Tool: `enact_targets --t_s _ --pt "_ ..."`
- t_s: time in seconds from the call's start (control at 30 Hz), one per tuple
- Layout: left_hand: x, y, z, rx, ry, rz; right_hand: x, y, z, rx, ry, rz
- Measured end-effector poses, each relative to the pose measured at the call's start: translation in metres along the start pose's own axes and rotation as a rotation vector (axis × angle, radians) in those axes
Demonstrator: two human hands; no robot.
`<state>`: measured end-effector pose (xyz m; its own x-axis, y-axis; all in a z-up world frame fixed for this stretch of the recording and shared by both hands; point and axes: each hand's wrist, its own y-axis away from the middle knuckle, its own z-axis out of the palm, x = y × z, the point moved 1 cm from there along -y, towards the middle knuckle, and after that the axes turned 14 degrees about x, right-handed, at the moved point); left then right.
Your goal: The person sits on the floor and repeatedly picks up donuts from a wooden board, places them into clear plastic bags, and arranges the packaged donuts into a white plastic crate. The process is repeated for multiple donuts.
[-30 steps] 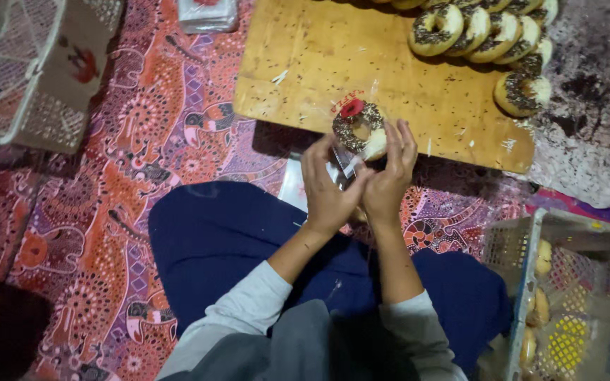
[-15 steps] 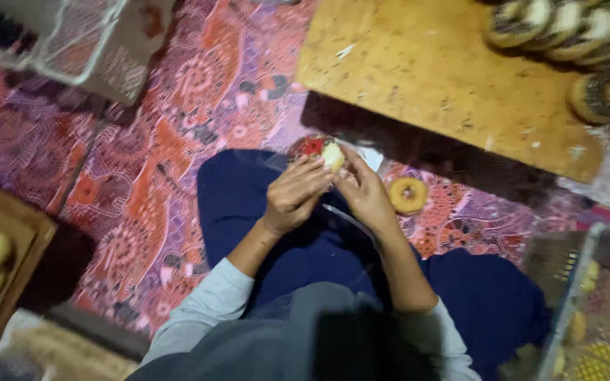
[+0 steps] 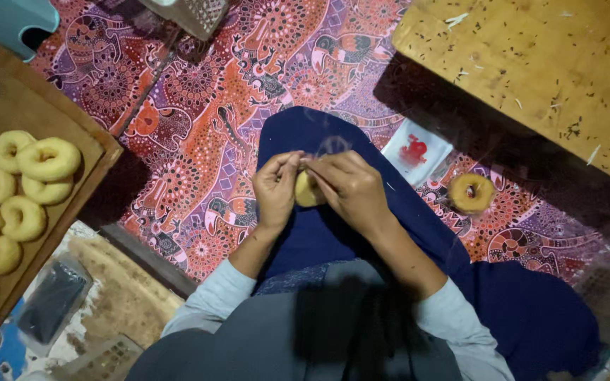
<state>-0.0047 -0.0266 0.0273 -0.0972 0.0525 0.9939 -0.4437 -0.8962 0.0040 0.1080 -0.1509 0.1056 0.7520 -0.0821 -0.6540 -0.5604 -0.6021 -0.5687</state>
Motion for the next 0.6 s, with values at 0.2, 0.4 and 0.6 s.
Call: enact_targets --t_s 0.2,0.4,0.6 --pt "0.011 0.006 0.007 -0.108 -0.31 0.163 0.027 -0.003 0.016 0.025 0.012 -0.1" --pt "0.041 0.015 0.017 0.074 -0.048 0.117 0.085 -0.004 -0.016 -0.227 0.547 0.718" --pt "0.042 0.034 0.017 -0.023 -0.192 0.517 0.071 0.079 0.007 -0.112 -0.815 0.638"
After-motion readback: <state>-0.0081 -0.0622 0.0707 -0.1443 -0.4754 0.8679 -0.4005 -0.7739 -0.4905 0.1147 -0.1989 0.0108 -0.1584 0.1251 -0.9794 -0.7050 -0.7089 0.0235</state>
